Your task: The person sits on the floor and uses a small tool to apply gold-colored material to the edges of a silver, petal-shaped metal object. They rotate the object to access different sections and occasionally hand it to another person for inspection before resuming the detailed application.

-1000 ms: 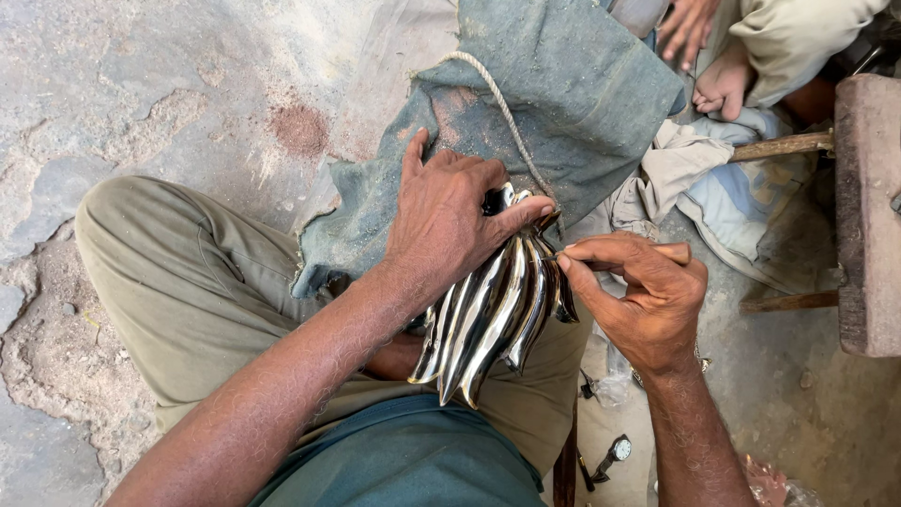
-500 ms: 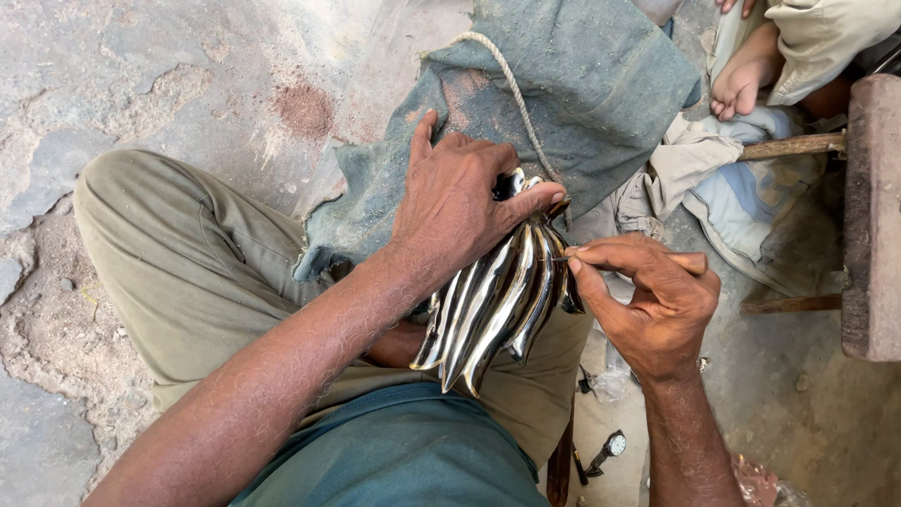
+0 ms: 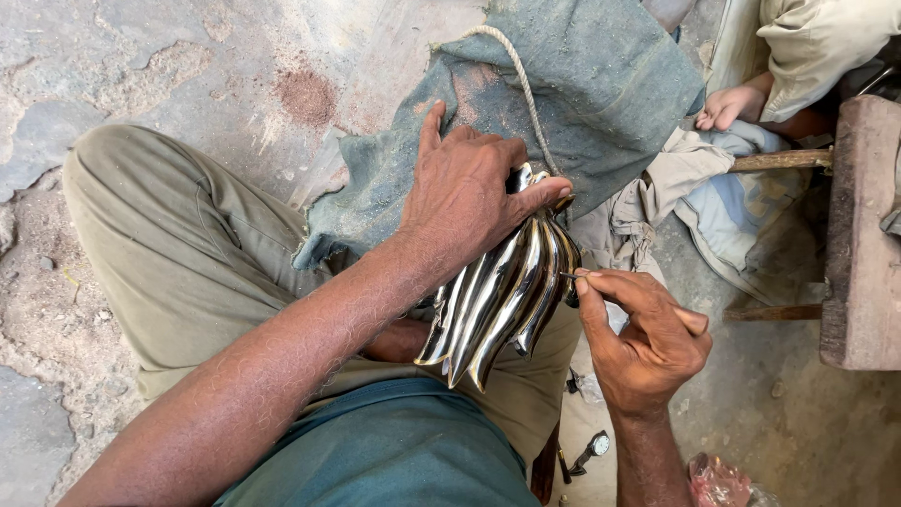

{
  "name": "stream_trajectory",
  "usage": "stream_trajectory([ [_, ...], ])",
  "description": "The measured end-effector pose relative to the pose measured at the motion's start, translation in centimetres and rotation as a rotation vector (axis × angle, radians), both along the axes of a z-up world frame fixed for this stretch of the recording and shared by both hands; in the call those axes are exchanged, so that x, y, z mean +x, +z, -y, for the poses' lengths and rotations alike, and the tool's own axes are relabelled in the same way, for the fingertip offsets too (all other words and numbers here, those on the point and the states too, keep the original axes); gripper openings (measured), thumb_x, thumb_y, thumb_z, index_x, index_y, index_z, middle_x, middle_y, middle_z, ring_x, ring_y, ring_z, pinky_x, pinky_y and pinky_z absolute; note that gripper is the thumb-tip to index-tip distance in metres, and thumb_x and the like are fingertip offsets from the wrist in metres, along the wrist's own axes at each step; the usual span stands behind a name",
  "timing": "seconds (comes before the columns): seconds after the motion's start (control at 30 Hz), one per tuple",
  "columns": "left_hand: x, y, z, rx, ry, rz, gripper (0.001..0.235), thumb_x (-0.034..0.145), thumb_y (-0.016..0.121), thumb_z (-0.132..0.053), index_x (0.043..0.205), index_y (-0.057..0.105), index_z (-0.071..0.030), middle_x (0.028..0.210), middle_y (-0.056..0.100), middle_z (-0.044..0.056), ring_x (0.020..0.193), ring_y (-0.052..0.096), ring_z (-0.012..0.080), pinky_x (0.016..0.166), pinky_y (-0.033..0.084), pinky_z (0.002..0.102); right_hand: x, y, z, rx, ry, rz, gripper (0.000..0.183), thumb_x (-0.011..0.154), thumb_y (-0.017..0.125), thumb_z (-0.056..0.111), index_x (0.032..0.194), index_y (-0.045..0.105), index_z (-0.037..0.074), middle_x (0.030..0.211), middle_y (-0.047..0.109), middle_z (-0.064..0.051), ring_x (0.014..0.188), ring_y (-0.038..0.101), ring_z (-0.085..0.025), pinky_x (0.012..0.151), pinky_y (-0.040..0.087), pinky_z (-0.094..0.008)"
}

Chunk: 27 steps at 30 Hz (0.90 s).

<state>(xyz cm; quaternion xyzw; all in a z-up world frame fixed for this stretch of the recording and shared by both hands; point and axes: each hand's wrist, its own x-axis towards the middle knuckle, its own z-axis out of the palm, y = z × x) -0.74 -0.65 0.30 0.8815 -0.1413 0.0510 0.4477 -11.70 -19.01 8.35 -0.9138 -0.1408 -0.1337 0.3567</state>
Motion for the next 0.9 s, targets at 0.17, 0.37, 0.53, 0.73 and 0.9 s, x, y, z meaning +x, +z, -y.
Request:
stream_trajectory([
  [0.17,0.0,0.3,0.0,0.023,0.001,-0.082,0.061,0.091,0.063,-0.064,0.088,0.077,-0.005,0.070,0.070,0.013,0.092,0.068,0.0323,0.118,0.019,0.064,0.1,0.0,0.1,-0.018,-0.010,0.014,0.018,0.095,0.079,-0.009,0.110,0.072,-0.002,0.098,0.077,-0.013,0.089,0.075,-0.015,0.076,0.060,-0.022],
  [0.37,0.0,0.7,-0.2,0.010,0.005,-0.115,0.060,0.091,0.064,-0.063,0.087,0.076,-0.004,0.070,0.070,0.015,0.092,0.068,0.0339,0.119,0.018,0.062,1.0,0.3,0.1,-0.048,-0.031,-0.007,0.019,0.094,0.081,-0.007,0.110,0.073,-0.001,0.098,0.076,-0.010,0.087,0.074,-0.012,0.073,0.061,-0.020],
  [0.53,0.0,0.6,-0.2,-0.008,0.013,-0.100,0.060,0.091,0.065,-0.062,0.085,0.076,-0.003,0.071,0.071,0.016,0.095,0.068,0.0353,0.118,0.019,0.061,1.1,0.5,0.1,-0.059,-0.023,-0.027,0.019,0.094,0.081,-0.006,0.110,0.074,0.000,0.099,0.077,-0.010,0.090,0.074,-0.012,0.074,0.062,-0.019],
  [0.73,-0.1,0.5,-0.2,-0.014,0.025,-0.078,0.060,0.091,0.066,-0.062,0.085,0.077,-0.003,0.070,0.071,0.016,0.092,0.069,0.0352,0.118,0.020,0.061,1.1,0.6,0.0,-0.095,-0.043,-0.022,0.019,0.092,0.082,-0.006,0.108,0.074,0.000,0.097,0.077,-0.010,0.086,0.074,-0.012,0.075,0.061,-0.021],
  [0.9,0.0,0.5,0.0,-0.012,0.009,-0.121,0.058,0.091,0.066,-0.060,0.085,0.077,-0.004,0.068,0.070,0.015,0.089,0.069,0.0335,0.119,0.018,0.061,1.0,0.5,0.3,-0.027,0.010,-0.041,0.018,0.094,0.080,-0.007,0.109,0.073,0.000,0.101,0.077,-0.011,0.088,0.075,-0.011,0.077,0.063,-0.020],
])
